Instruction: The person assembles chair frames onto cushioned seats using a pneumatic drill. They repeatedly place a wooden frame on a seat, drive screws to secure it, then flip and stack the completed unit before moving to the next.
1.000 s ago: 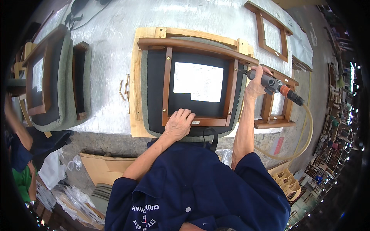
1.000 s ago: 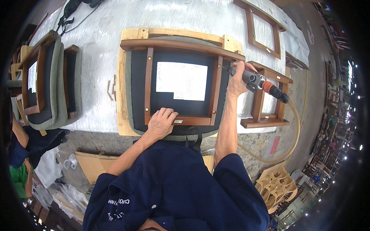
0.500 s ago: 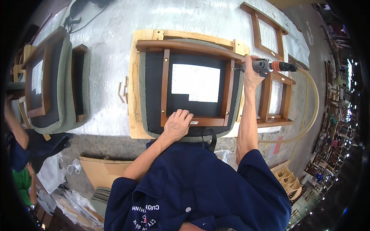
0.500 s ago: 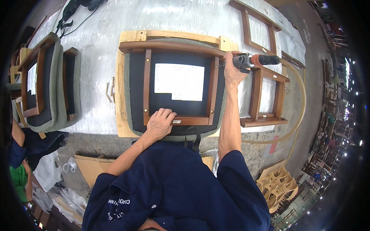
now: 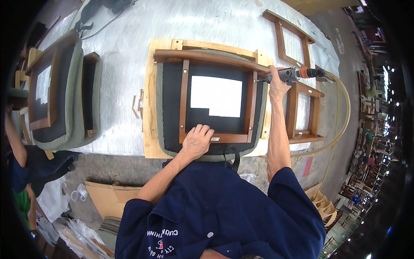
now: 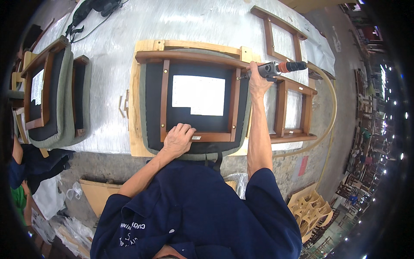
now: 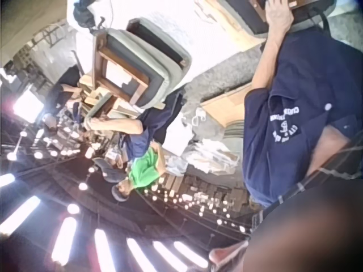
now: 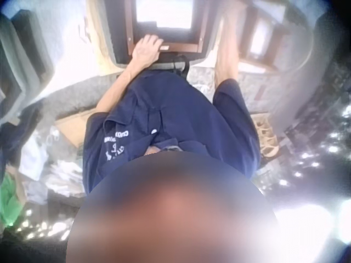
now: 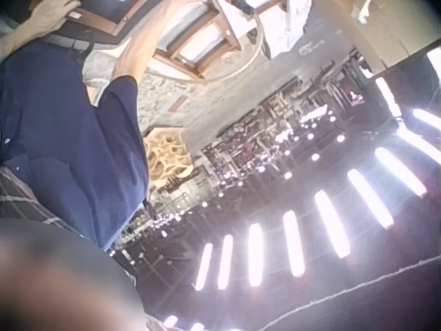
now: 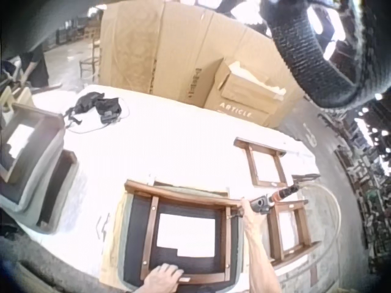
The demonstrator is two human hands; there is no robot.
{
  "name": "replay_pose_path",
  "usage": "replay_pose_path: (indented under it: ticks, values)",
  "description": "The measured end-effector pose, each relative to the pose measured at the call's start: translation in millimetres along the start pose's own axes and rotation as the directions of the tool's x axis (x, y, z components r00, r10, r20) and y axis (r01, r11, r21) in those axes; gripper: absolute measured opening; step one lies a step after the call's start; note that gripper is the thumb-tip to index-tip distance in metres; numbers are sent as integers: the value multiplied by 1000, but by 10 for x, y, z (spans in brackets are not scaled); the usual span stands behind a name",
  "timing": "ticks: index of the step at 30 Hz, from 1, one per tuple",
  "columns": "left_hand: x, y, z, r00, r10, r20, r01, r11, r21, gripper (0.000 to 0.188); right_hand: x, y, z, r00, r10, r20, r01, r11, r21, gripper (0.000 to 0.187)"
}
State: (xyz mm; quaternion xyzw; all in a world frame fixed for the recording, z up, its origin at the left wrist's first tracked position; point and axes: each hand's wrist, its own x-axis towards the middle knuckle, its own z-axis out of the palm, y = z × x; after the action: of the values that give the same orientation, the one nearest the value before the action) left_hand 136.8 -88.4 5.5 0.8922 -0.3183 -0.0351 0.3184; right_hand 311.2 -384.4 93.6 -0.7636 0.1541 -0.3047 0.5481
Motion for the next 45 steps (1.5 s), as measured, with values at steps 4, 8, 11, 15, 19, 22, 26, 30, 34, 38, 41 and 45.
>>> replay_pose_path:
  ticks: [4,8,11,15,19,22,26,30,34,38,41,45]
  values:
    - [-5,-10,4,1000,9,-6,-9,1000,17,40,-62,5,56,997,-31,-70,38,994,101,8]
    - [-10,5,3,1000,-2,-16,2,1000,14,42,28,17,53,1000,9,-13,-9,1000,19,8]
    - [4,3,-4,1000,6,-11,-6,1000,-1,43,95,44,58,998,15,-65,-8,995,97,10]
    - [10,-2,-10,1000,26,-15,-26,1000,14,44,-60,131,-119,961,-9,-277,58,984,171,20]
    - [11,-10,6,999,46,-19,-46,999,12,44,-319,272,-652,939,35,-343,70,955,288,21]
    - [14,-20,13,998,64,-22,-63,998,9,44,-593,389,-1000,877,120,-465,-31,980,195,21]
    - [1,-26,8,997,76,-10,-76,997,16,44,-1134,428,-1376,850,196,-490,-129,978,166,21]
    - [-8,-20,14,996,87,-25,-87,996,19,44,-1711,428,-1624,794,223,-565,-170,975,146,20]
    - [-5,-5,10,995,99,-24,-98,994,50,45,-1987,563,-1696,810,144,-568,-158,987,25,27]
    - [-7,5,-18,993,118,-23,-116,991,67,44,-2176,801,-1636,788,218,-576,-175,976,131,48]
    - [-30,28,-13,993,110,-34,-107,991,80,44,-2424,900,-1647,571,491,-657,-277,869,409,58]
    - [-45,47,65,996,86,-33,-82,989,126,44,-2975,884,-1657,531,729,-432,-593,684,426,72]
